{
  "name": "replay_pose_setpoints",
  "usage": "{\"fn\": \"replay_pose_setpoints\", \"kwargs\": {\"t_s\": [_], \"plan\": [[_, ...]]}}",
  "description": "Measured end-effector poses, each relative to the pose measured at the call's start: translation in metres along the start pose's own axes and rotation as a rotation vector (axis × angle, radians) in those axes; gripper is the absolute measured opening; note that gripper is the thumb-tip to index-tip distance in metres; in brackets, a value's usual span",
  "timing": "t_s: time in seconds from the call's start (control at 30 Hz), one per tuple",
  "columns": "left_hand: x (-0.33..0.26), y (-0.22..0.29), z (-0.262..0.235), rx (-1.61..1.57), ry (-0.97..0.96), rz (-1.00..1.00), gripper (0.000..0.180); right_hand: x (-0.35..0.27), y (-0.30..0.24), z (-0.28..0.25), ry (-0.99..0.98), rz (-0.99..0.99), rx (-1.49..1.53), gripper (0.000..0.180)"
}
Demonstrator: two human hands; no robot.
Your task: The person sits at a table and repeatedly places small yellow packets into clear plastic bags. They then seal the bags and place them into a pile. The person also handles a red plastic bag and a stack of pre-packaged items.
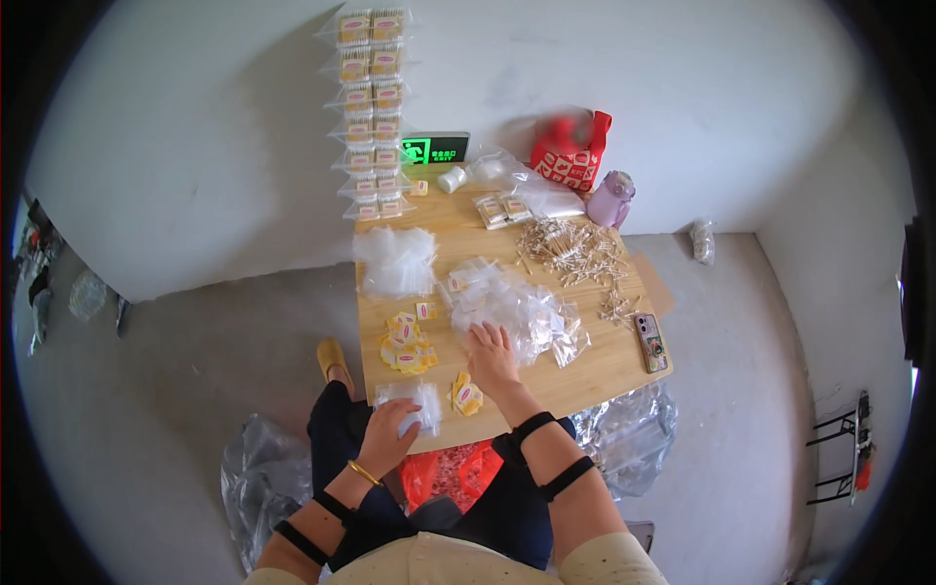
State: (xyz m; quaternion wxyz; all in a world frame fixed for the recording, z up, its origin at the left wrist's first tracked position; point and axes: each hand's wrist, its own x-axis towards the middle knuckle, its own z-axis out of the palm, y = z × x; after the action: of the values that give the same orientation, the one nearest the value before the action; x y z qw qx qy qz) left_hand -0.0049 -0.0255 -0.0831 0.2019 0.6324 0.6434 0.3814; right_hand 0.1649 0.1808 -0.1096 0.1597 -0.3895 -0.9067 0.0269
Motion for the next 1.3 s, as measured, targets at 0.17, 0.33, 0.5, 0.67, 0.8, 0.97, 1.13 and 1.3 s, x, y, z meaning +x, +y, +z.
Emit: {"fn": "replay_pose_setpoints", "kwargs": {"t_s": [0.17, 0.33, 0.5, 0.67, 0.8, 0.97, 1.13, 1.3], "plan": [[0.019, 0.008, -0.004, -0.048, 0.026, 0.028, 0.028, 0.008, 0.005, -0.067, 0.126, -0.024, 0.387, 0.036], [0.04, 0.018, -0.008, -0.116, 0.131, -0.001, 0.04, 0.011, -0.007, -0.113, 0.165, 0.064, 0.801, 0.022], [0.073, 0.042, -0.016, -0.319, 0.195, -0.034, 0.053, 0.005, -0.015, -0.149, 0.029, 0.043, 0.877, 0.019], [0.1, 0.071, -0.023, -0.426, 0.077, 0.012, 0.047, -0.004, -0.021, -0.157, -0.082, 0.052, 0.942, 0.016], [0.101, 0.064, -0.017, -0.754, -0.101, -0.179, 0.026, -0.009, -0.03, -0.154, 0.04, 0.174, 1.206, 0.015], [0.087, 0.062, -0.022, -0.936, 0.067, -0.328, 0.012, -0.029, -0.022, -0.119, -0.124, 0.459, 1.383, 0.014], [0.065, 0.04, -0.029, -0.961, 0.159, -0.438, 0.012, -0.039, -0.042, -0.083, -0.17, 0.509, 1.557, 0.017], [0.046, 0.009, -0.031, -0.99, 0.257, -0.489, 0.011, -0.036, -0.051, -0.076, -0.053, 0.545, 1.398, 0.016]]}}
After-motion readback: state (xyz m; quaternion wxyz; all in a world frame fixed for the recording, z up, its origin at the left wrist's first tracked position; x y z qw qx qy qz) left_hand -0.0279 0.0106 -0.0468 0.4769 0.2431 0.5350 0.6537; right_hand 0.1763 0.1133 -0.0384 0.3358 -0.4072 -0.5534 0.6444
